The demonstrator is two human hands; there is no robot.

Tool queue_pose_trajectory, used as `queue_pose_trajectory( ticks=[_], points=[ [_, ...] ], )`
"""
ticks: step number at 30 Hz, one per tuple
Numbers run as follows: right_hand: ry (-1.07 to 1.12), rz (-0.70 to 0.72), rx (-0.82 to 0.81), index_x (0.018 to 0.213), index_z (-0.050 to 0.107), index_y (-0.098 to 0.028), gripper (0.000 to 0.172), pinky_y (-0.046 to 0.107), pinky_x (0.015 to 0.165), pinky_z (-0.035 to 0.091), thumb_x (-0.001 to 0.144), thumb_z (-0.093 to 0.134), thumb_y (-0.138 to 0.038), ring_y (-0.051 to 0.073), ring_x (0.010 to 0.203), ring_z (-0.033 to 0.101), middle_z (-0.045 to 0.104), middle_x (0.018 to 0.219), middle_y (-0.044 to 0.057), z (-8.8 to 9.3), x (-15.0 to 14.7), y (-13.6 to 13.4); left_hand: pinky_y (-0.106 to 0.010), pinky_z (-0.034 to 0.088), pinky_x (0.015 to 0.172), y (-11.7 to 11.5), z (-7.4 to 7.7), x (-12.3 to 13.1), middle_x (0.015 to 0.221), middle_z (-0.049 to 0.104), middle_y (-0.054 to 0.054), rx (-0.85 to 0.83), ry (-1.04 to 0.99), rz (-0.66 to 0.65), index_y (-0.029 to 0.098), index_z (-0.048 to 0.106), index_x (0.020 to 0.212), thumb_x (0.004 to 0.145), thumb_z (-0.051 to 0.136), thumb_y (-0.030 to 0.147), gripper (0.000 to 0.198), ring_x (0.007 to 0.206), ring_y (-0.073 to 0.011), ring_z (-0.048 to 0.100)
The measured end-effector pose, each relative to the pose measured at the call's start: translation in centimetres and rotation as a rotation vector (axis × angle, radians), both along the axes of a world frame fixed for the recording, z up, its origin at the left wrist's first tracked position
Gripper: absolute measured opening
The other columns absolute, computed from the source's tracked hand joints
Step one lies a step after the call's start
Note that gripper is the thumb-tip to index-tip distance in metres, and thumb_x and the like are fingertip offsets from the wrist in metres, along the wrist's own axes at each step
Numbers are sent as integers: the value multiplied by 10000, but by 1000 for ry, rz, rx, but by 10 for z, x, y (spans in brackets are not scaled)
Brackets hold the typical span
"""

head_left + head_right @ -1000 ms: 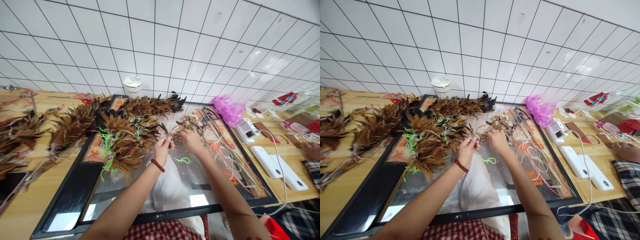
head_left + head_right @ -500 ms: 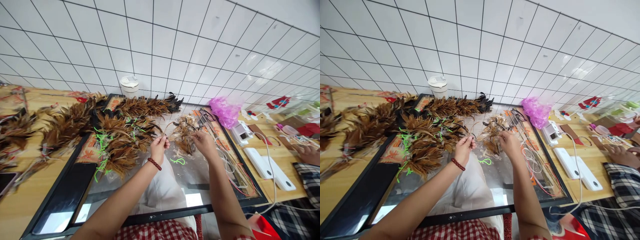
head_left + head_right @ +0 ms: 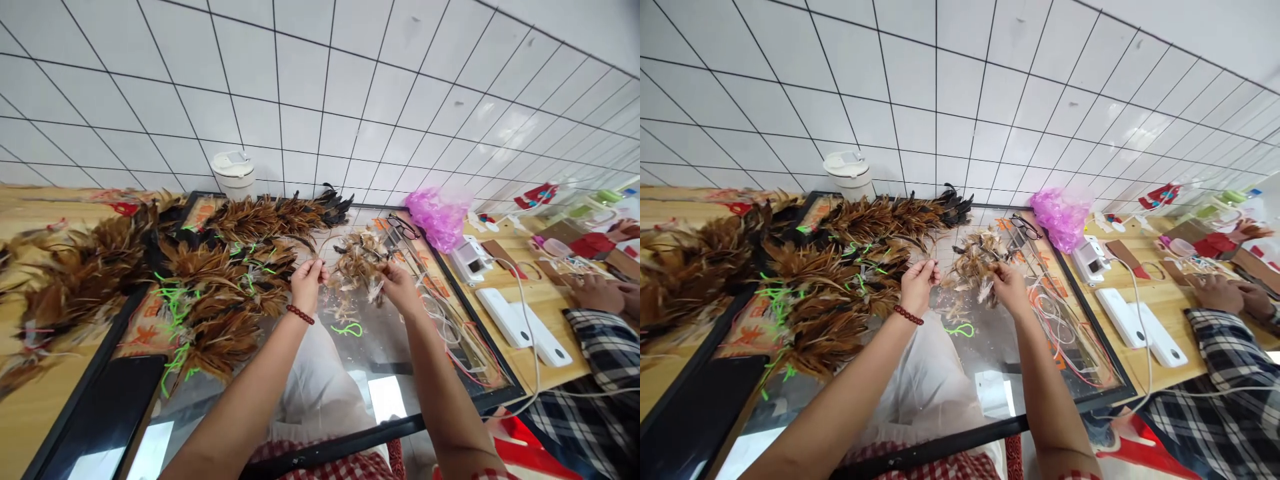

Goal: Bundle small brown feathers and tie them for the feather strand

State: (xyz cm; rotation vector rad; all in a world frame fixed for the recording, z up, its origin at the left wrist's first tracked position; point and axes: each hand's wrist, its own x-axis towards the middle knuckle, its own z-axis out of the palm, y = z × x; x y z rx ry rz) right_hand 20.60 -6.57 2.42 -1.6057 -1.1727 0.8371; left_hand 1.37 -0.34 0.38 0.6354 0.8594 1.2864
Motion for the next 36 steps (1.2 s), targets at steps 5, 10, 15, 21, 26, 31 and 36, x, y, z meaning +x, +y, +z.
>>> queue_pose_trajectory(
  ticks=[5,10,15,21,26,31,36],
  points=[
    [38,0,68,835,627,-221,202,265,575,457,712,644,-381,132,610,541,613,718,-7,-1,-7,1,-186,392,460,-5,1,3,583,584,13,1,5,-106,122,638,741,666,747,355,268,485,-60,514],
    [149,0,65,852,623,-214,276,269,599,473,675,710,-408,128,613,559,618,706,-10,6,-17,0,-189,394,468,-6,4,5,588,588,8,-36,-18,-123,124,639,745,681,741,331,240,491,-63,521],
    [87,-30,160,1054,582,-222,386,248,607,456,721,701,-375,117,668,569,636,812,-1,4,-10,-2,-192,402,471,-4,3,4,581,598,2,1,6,-111,114,654,732,652,756,336,258,494,-68,529],
    [-395,78,226,886,660,-202,183,279,628,453,823,610,-367,137,671,559,639,801,31,8,-12,-7,-183,400,457,0,1,1,555,591,11,-3,5,-11,108,658,728,614,771,364,302,474,-63,520],
    [-703,365,252,918,677,-207,140,312,742,458,857,582,-290,173,801,590,649,858,60,24,-31,-13,-169,385,444,5,1,-2,556,590,20,4,10,83,113,649,738,630,757,357,288,461,-53,514],
    [-840,632,176,1031,663,-199,299,327,778,447,783,668,-366,199,861,582,639,909,70,23,-63,-20,-164,389,453,6,0,-2,564,588,25,1,40,79,116,649,745,648,744,355,274,467,-47,515],
    [-736,516,106,840,668,-182,126,315,746,442,841,550,-226,179,800,572,623,814,64,10,-76,-17,-159,398,451,5,0,-1,564,592,25,15,43,53,115,649,738,653,746,362,278,471,-46,517]
  ],
)
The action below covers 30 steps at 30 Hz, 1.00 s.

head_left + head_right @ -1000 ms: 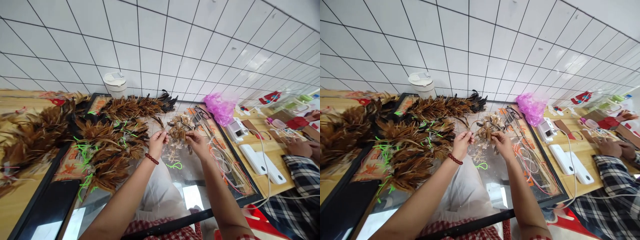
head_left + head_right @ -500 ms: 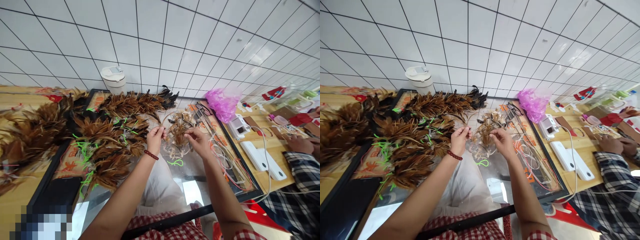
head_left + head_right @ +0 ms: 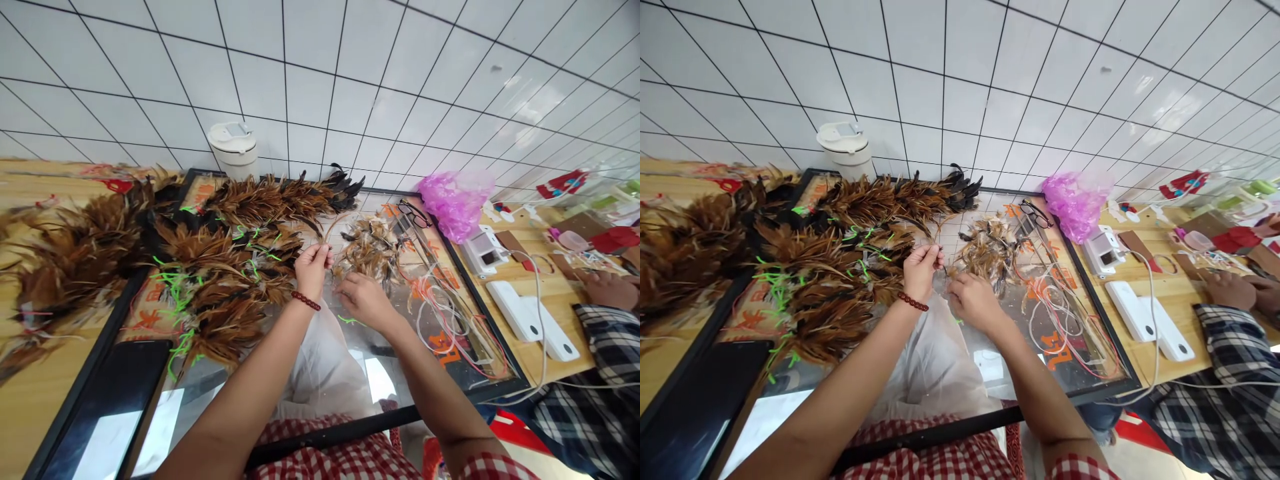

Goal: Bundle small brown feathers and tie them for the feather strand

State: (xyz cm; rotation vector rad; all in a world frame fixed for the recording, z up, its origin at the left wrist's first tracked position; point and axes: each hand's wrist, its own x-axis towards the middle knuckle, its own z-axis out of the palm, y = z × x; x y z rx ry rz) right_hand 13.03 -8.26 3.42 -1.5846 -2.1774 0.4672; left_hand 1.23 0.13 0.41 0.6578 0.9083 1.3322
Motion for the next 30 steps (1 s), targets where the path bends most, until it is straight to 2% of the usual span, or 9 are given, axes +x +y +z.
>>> queue_pose_trajectory(
  ticks=[4,7,9,12,17,21,24,30],
  points=[
    [667,-234,-117,784,610,-189,172,245,573,430,825,596,-356,112,591,516,591,678,-4,9,19,18,-192,467,494,-4,6,0,595,628,-3,-45,-41,-152,109,639,739,651,761,350,284,508,-82,582],
    [907,-324,-194,760,604,-187,255,226,511,411,734,686,-427,89,518,480,588,638,-22,20,29,39,-230,522,554,-7,10,0,686,682,-56,-102,-70,-296,97,636,758,680,750,317,260,580,-124,648],
    [921,-321,-182,752,613,-185,281,227,517,422,693,717,-439,90,525,495,598,639,-20,23,28,53,-238,535,559,-8,12,-1,725,693,-71,-127,-70,-346,94,634,762,700,740,287,229,601,-135,663],
    [889,-320,-90,753,615,-185,272,234,532,437,696,711,-433,99,536,523,590,617,-23,17,22,66,-232,528,514,-6,14,-4,703,676,-56,-171,-61,-363,99,615,740,723,726,252,190,583,-144,666],
    [801,-401,64,821,620,-197,221,249,540,450,751,666,-401,112,532,560,605,627,-21,5,17,70,-221,513,480,-3,14,-6,716,678,-62,-208,-62,-391,111,587,735,735,720,254,196,582,-155,674],
    [906,-397,15,802,607,-197,228,258,553,487,734,683,-401,126,563,597,619,628,-17,6,15,66,-233,534,531,-3,10,-4,667,669,-54,-157,-29,-410,98,615,733,701,749,255,209,564,-131,652],
    [987,-362,-22,790,596,-197,237,263,573,506,721,698,-399,127,579,609,633,629,-15,9,12,64,-223,517,504,-4,9,-3,610,651,-42,-133,9,-415,87,636,702,678,762,260,215,502,-107,610],
    [1002,-336,-11,777,597,-199,243,275,615,521,712,713,-402,124,600,610,637,637,-14,10,11,63,-210,492,476,-6,10,-1,564,635,-35,-106,64,-446,88,667,665,667,766,242,183,469,-98,587]
  ],
)
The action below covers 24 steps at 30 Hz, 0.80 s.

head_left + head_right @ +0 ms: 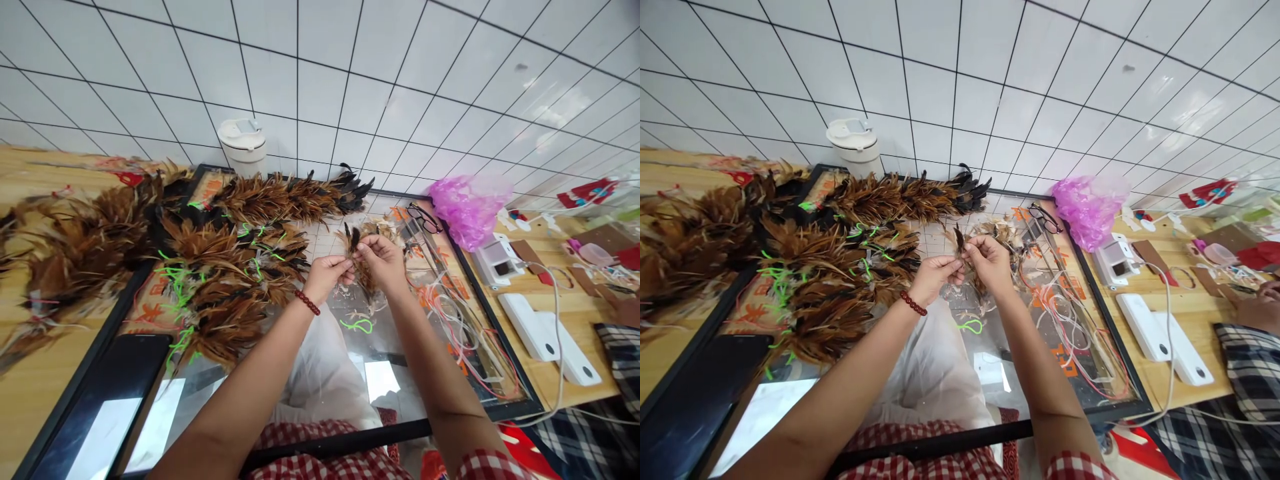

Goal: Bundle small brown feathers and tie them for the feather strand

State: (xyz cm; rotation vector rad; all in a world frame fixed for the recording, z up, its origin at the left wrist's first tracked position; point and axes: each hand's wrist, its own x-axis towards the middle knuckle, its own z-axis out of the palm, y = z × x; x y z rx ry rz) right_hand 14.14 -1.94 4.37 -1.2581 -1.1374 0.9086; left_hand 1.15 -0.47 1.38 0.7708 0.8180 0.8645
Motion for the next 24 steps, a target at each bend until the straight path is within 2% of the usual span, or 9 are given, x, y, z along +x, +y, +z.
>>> queue_pose_trajectory(
  ticks=[8,13,16,20,24],
  points=[
    [12,11,-15,789,598,-203,285,300,648,540,694,727,-438,138,633,626,656,674,-1,3,-1,-2,-230,508,485,2,0,-5,620,649,-49,-4,-52,-48,86,637,653,661,777,285,243,488,-116,610],
    [5,4,14,781,604,-205,246,300,648,536,706,724,-407,150,661,639,658,681,3,4,-1,-3,-228,527,510,4,0,-7,726,690,-86,-61,-87,-19,78,672,765,689,757,270,223,583,-146,662],
    [-16,21,47,804,609,-208,212,293,642,528,736,700,-388,148,663,637,661,703,5,-1,-1,-3,-227,530,509,4,0,-7,707,687,-86,-79,-87,-8,71,672,783,696,755,250,216,575,-142,660],
    [-213,-13,133,843,626,-220,169,312,709,526,790,642,-379,157,718,630,669,790,25,-6,-1,-6,-223,531,503,4,1,-7,708,694,-93,-92,-85,-5,66,669,767,693,760,255,223,542,-122,638],
    [-444,-40,252,848,637,-232,113,341,786,516,830,587,-332,181,819,627,671,892,49,-4,-2,-11,-211,521,485,4,3,-6,690,688,-77,-105,-90,22,72,669,752,669,779,273,243,527,-110,625]
  ],
)
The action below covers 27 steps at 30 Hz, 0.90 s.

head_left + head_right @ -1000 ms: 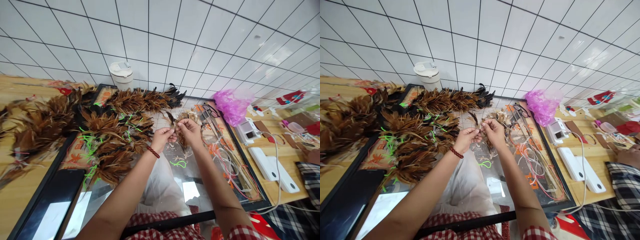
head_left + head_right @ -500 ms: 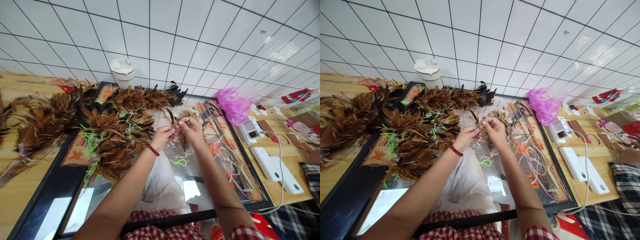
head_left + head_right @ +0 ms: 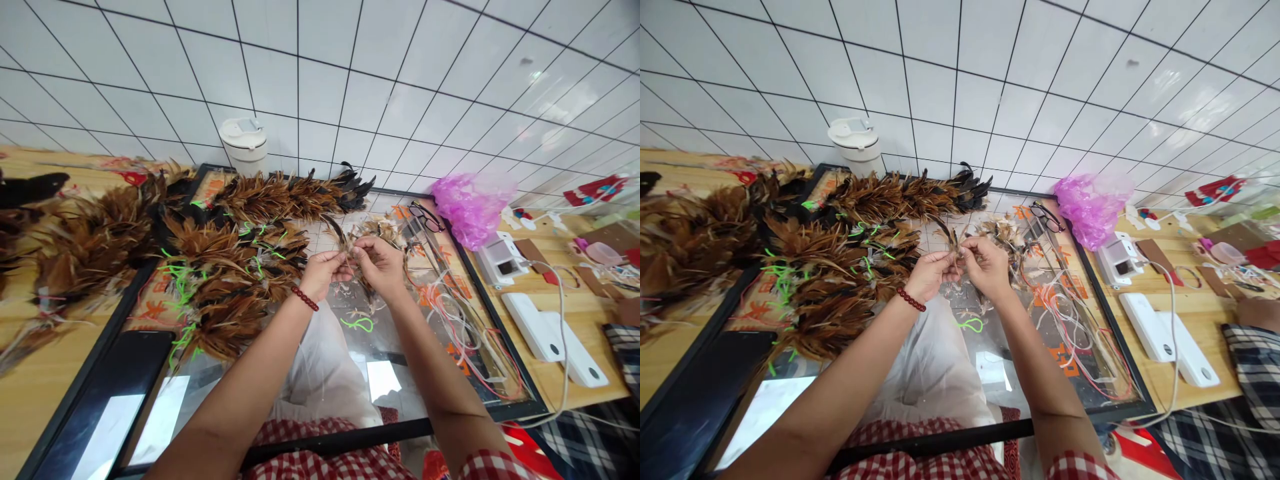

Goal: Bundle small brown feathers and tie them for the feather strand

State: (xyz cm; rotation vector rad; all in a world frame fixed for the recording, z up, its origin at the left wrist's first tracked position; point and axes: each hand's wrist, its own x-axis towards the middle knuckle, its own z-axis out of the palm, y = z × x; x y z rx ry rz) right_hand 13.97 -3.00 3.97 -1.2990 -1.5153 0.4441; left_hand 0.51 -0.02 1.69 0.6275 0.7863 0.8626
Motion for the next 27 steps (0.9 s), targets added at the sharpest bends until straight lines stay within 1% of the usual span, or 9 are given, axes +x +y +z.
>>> queue_pose_trajectory(
  ticks=[5,7,10,12,15,18,21,24,27],
  points=[
    [-157,67,32,872,626,-237,93,360,837,504,846,545,-274,195,888,620,663,925,55,4,-1,-2,-199,504,476,-1,-1,0,595,644,-41,28,7,-3,78,662,698,635,799,287,257,493,-93,591],
    [-199,34,33,967,614,-232,150,368,842,503,839,539,-258,203,920,609,641,1026,79,5,2,0,-197,495,470,-1,-2,1,577,630,-31,38,10,5,83,655,676,625,803,281,253,485,-88,578],
    [-257,-67,12,1101,574,-206,287,371,815,507,817,534,-215,194,869,594,559,1167,119,5,11,5,-196,485,468,0,-4,1,596,636,-30,24,10,27,86,659,692,622,801,251,228,485,-83,574],
    [-315,-102,-6,1054,599,-198,260,363,801,502,806,521,-178,189,832,583,566,1096,107,6,18,8,-193,480,466,0,-5,2,598,636,-27,17,4,31,85,668,718,635,791,240,214,479,-78,568],
    [-398,-94,13,970,639,-210,247,352,823,481,819,463,-126,203,897,576,584,973,81,8,23,8,-191,477,460,0,-4,1,593,630,-22,18,-4,27,85,670,731,650,780,238,205,473,-75,563],
    [-498,-70,40,1024,644,-220,273,367,854,461,824,477,-138,220,963,562,583,990,85,11,19,5,-188,471,452,0,-2,1,591,628,-21,23,1,19,88,666,725,649,782,246,210,468,-73,560],
    [-589,-46,24,1026,658,-216,241,372,838,457,822,532,-187,226,940,559,587,982,90,10,14,4,-187,468,450,-1,-3,0,591,629,-23,41,15,-4,87,658,707,643,789,250,218,465,-73,561],
    [-579,-74,22,899,688,-219,189,345,789,464,851,506,-201,203,866,569,602,899,73,6,16,5,-191,469,452,-1,-4,0,591,631,-25,59,24,-20,87,656,699,640,791,258,226,461,-75,563],
    [-489,-196,21,835,692,-213,175,336,746,466,836,517,-207,196,814,576,619,855,66,7,30,8,-195,469,452,0,-4,0,592,635,-26,52,23,-10,88,659,705,643,789,257,223,464,-80,566]
  ],
)
